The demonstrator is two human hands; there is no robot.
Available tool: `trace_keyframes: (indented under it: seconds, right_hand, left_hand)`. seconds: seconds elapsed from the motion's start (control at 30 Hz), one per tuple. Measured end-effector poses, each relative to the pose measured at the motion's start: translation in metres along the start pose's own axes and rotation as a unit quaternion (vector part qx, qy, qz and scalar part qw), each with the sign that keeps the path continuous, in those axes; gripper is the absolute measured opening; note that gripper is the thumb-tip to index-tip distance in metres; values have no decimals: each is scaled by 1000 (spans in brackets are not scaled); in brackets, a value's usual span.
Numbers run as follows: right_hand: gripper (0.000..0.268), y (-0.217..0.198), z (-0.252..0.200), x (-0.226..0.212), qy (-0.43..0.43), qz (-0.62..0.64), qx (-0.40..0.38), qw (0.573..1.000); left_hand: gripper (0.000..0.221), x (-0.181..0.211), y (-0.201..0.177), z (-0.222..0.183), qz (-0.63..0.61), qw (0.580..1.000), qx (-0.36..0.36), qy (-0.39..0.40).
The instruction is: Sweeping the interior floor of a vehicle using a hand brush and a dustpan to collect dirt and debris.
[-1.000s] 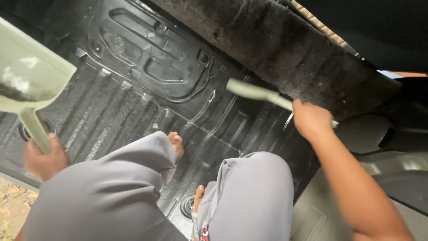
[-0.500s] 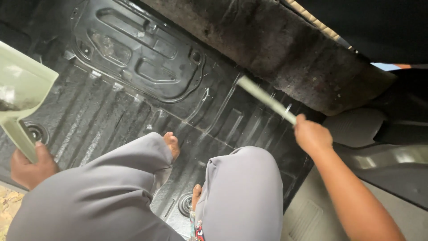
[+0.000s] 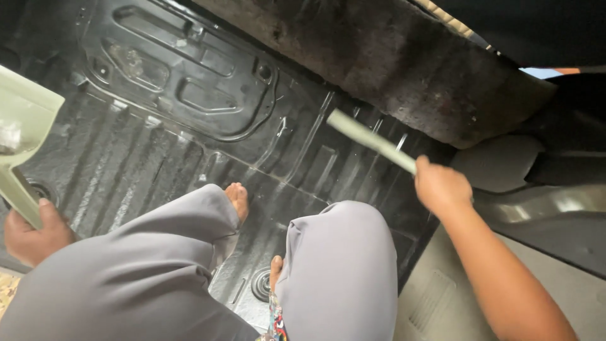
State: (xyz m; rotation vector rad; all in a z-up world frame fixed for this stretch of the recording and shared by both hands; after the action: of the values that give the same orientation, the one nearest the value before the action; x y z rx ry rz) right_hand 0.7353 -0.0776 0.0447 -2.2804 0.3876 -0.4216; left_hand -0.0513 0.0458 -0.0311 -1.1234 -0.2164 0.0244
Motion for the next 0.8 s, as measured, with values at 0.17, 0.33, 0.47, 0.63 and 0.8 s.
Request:
trace_keyframes:
  seconds: [0.17,0.33,0.47,0.63,0.8]
  right_hand:
    - [28,41,18,-43,12,44,-103,994]
    - [26,34,9,-49,-112,13,-128,985]
    - [35,-4,37,-53,14,70,-38,997]
    - [37,2,38,-120,-20,84,-131,988]
    - [27,-49,41,-148,-133,17,-28,991]
  left_hand:
    - [22,24,-16,8,-39,999,-11,6]
    - [20,42,-33,7,-65,997,-40,-28]
    - [24,46,-40,4,-62,997,-25,-41]
    - [24,31,-30,0,-40,995,-32,-90]
    - [28,39,-25,4,-55,991,-60,-103]
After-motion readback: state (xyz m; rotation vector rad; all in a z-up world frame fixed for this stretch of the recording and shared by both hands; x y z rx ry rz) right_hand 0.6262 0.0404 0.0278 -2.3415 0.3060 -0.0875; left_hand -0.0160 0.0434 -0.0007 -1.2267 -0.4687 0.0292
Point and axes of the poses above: each hand's wrist, its own z-axis towards the middle knuckle, its own y-axis out of the palm, x = y × z, the point moved 4 cm from there along z, towards the middle knuckle, and after that the axes turned 9 degrees about z, right-handed, at the moved point
